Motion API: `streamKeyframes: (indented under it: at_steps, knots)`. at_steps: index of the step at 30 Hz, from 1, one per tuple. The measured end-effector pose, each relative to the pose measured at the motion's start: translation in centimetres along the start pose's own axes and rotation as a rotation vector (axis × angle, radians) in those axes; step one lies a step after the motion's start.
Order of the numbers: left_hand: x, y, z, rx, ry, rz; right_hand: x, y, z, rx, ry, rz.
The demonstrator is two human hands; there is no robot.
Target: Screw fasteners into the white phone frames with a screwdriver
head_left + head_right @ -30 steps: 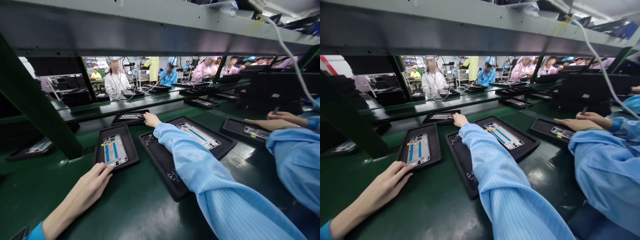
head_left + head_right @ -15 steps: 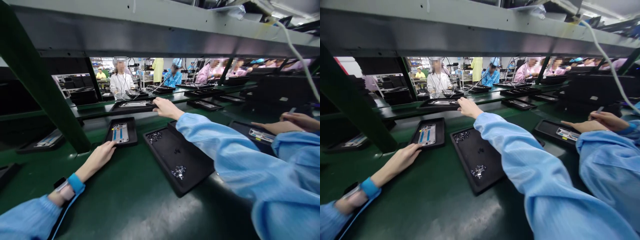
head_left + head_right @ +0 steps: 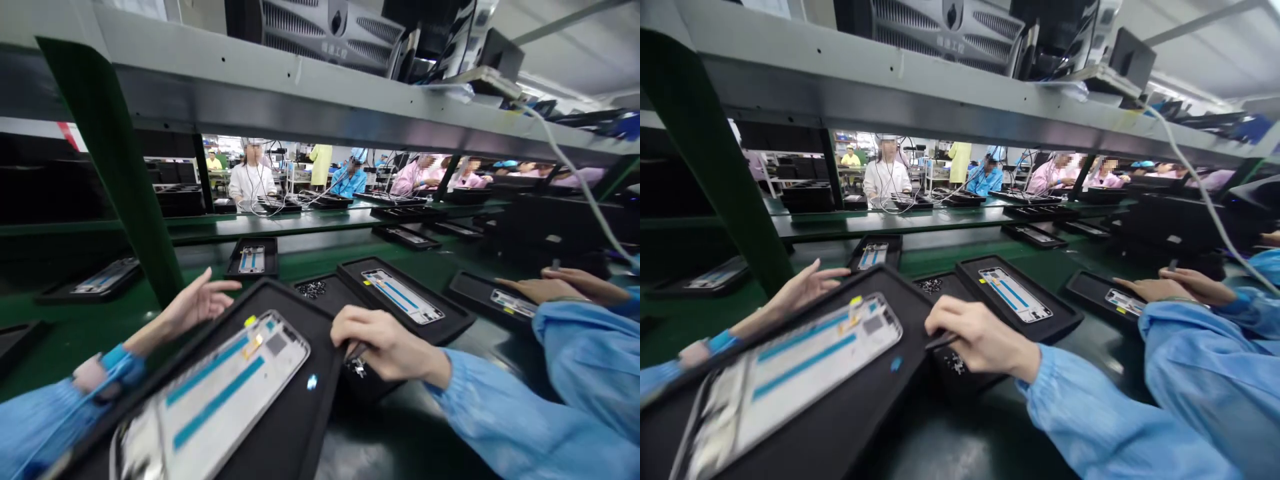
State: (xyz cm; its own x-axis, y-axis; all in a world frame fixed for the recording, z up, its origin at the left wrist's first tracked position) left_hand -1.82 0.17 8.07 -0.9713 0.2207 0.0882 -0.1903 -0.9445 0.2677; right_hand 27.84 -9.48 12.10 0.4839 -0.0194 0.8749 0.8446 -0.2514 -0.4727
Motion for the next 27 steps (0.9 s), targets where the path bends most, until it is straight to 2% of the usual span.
streamKeyframes:
  at_steps: [2, 4, 5, 8, 10, 12, 15, 17, 19, 22, 25, 27]
  knots:
    - [-1.1, 2.1, -1.0, 0.113, 0.024, -0.146, -2.4, -1.0, -0.1, 0.042, -0.093, -0.051]
    - [-1.7, 4.2, -2.5, 0.173, 0.006, -0.185, -4.2, -2.5, 0.2, 0.076, -0.125, -0.093]
    - [-1.5, 4.9, -3.3, 0.168, -0.022, -0.129, -4.7, -3.3, 0.5, 0.084, -0.12, -0.095]
    - [-0.2, 6.2, -5.0, 0.14, -0.09, 0.174, -4.3, -4.8, 2.1, 0.04, -0.063, 0.008]
    - [0.4, 6.5, -5.7, 0.171, -0.106, 0.352, -3.1, -4.6, 4.1, -0.084, 0.013, 0.108]
    - [0.0, 6.6, -5.8, 0.196, -0.122, 0.446, -1.9, -3.6, 6.8, -0.284, 0.114, 0.167]
    - [-1.9, 6.9, -5.4, 0.188, -0.144, 0.433, -1.2, -1.4, 11.0, -0.51, 0.205, 0.184]
    - [-3.2, 6.9, -5.4, 0.191, -0.191, 0.365, -1.6, -0.5, 13.3, -0.57, 0.212, 0.174]
    - [-3.6, 6.8, -5.7, 0.216, -0.307, 0.317, -2.5, 0.1, 15.0, -0.622, 0.211, 0.152]
    - [-2.8, 6.3, -5.4, 0.2, -0.644, 0.311, -3.7, 0.4, 16.1, -0.682, 0.196, 0.12]
    - [-2.1, 5.9, -4.1, 0.032, -1.002, 0.411, -4.3, 0.5, 15.8, -0.703, 0.187, 0.1]
    - [-2.2, 5.8, -3.6, -0.079, -1.059, 0.433, -4.5, 0.4, 15.4, -0.701, 0.186, 0.087]
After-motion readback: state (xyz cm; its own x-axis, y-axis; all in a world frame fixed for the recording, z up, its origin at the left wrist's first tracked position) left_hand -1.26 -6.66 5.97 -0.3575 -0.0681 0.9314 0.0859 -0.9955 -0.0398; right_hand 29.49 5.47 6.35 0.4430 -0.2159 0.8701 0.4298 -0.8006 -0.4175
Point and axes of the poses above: each hand's wrist, its own y-axis away from the middle knuckle, its own x-axis out of the back of the hand, z = x × y, the point moved 5 cm from there along -y, towards the middle knuckle, and after that the axes turned 11 degrees about x, right-handed, at the moved point
